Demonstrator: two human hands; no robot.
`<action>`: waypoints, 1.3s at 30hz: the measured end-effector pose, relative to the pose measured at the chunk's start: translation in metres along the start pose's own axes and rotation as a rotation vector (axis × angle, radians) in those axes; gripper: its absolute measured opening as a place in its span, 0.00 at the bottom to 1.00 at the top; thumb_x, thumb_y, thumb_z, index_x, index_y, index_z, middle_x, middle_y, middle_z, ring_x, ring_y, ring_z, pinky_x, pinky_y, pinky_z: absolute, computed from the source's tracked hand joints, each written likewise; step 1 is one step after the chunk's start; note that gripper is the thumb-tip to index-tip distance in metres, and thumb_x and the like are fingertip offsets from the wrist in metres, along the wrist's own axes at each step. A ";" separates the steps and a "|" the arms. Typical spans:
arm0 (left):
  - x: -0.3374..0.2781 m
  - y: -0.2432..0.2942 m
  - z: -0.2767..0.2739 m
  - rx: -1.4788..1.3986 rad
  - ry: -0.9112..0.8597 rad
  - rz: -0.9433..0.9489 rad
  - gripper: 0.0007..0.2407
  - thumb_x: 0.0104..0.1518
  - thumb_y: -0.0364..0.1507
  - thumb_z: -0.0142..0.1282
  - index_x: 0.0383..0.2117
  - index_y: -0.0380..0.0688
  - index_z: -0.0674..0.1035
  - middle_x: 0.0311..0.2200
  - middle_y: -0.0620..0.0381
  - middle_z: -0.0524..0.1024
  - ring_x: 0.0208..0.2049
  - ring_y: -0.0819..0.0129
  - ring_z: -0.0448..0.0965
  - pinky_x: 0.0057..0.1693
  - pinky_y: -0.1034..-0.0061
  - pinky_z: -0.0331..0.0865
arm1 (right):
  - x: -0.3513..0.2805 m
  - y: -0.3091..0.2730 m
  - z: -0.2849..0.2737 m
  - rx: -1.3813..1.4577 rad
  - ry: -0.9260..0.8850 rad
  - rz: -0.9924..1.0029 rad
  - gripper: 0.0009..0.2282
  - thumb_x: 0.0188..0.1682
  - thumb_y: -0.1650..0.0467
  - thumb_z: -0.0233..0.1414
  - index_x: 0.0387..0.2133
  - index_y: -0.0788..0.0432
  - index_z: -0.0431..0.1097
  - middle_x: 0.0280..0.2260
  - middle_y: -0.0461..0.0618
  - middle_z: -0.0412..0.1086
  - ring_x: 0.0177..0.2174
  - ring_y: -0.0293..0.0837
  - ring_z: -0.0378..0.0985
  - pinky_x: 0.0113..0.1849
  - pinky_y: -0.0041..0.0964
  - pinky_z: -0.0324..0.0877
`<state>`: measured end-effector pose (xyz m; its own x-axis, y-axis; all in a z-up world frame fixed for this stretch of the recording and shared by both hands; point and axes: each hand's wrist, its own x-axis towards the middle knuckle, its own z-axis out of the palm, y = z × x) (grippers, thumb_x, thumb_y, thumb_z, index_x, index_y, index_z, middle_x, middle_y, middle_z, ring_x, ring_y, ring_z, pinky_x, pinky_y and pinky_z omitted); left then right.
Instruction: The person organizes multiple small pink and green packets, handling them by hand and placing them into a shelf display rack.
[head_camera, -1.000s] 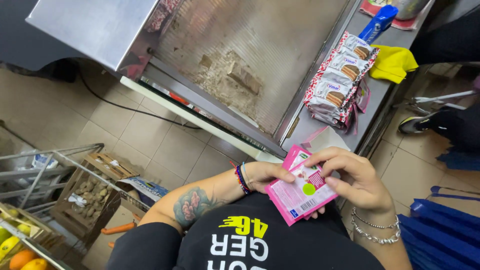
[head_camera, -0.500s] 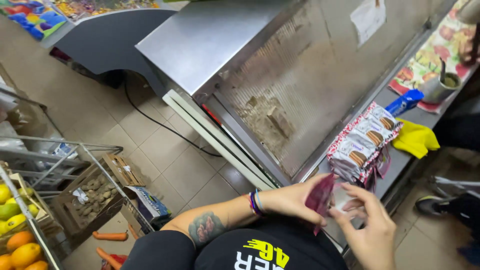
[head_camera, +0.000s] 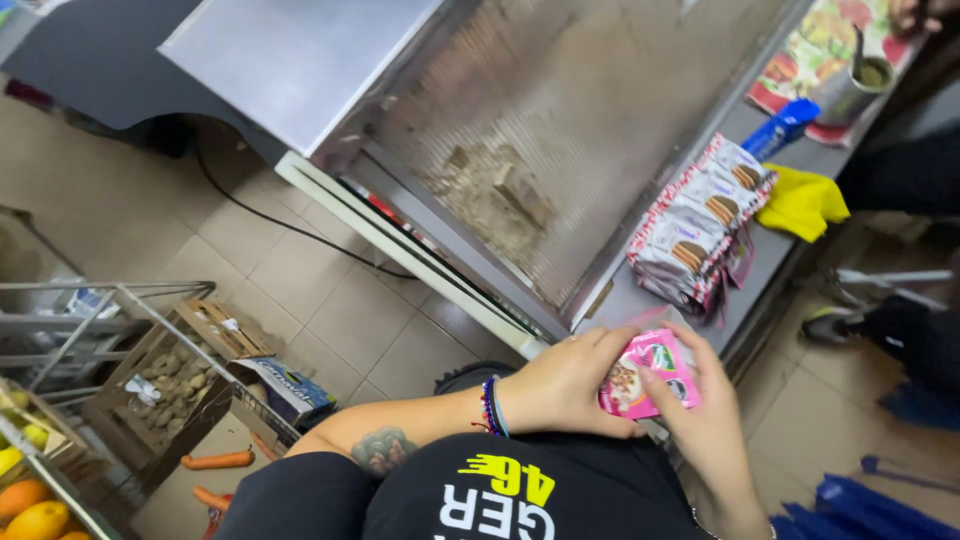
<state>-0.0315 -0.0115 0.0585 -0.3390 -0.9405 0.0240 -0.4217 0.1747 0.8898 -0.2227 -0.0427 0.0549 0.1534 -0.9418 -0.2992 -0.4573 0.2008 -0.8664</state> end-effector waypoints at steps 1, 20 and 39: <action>-0.001 0.000 0.005 0.084 -0.037 -0.089 0.42 0.38 0.49 0.63 0.62 0.41 0.62 0.44 0.40 0.73 0.46 0.42 0.77 0.52 0.57 0.70 | -0.006 0.002 0.002 0.023 -0.040 0.019 0.24 0.44 0.69 0.58 0.57 0.52 0.68 0.51 0.46 0.73 0.44 0.38 0.75 0.47 0.31 0.69; 0.015 -0.051 0.025 -0.242 -0.194 -0.092 0.33 0.35 0.49 0.69 0.47 0.45 0.71 0.39 0.62 0.74 0.38 0.71 0.75 0.47 0.76 0.69 | -0.021 0.065 -0.024 0.537 -0.222 -0.004 0.39 0.36 0.75 0.63 0.66 0.60 0.55 0.48 0.64 0.75 0.39 0.46 0.80 0.42 0.39 0.78; 0.023 -0.110 0.034 -0.243 -0.088 0.012 0.26 0.52 0.46 0.61 0.51 0.46 0.65 0.45 0.55 0.71 0.43 0.64 0.74 0.52 0.70 0.68 | 0.015 0.057 -0.043 -0.524 0.383 -0.640 0.06 0.56 0.82 0.55 0.43 0.69 0.77 0.37 0.59 0.76 0.37 0.54 0.77 0.43 0.45 0.69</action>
<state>-0.0214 -0.0421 -0.0547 -0.4190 -0.9080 0.0048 -0.2068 0.1006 0.9732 -0.2844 -0.0567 0.0180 0.2562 -0.8752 0.4103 -0.7388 -0.4510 -0.5007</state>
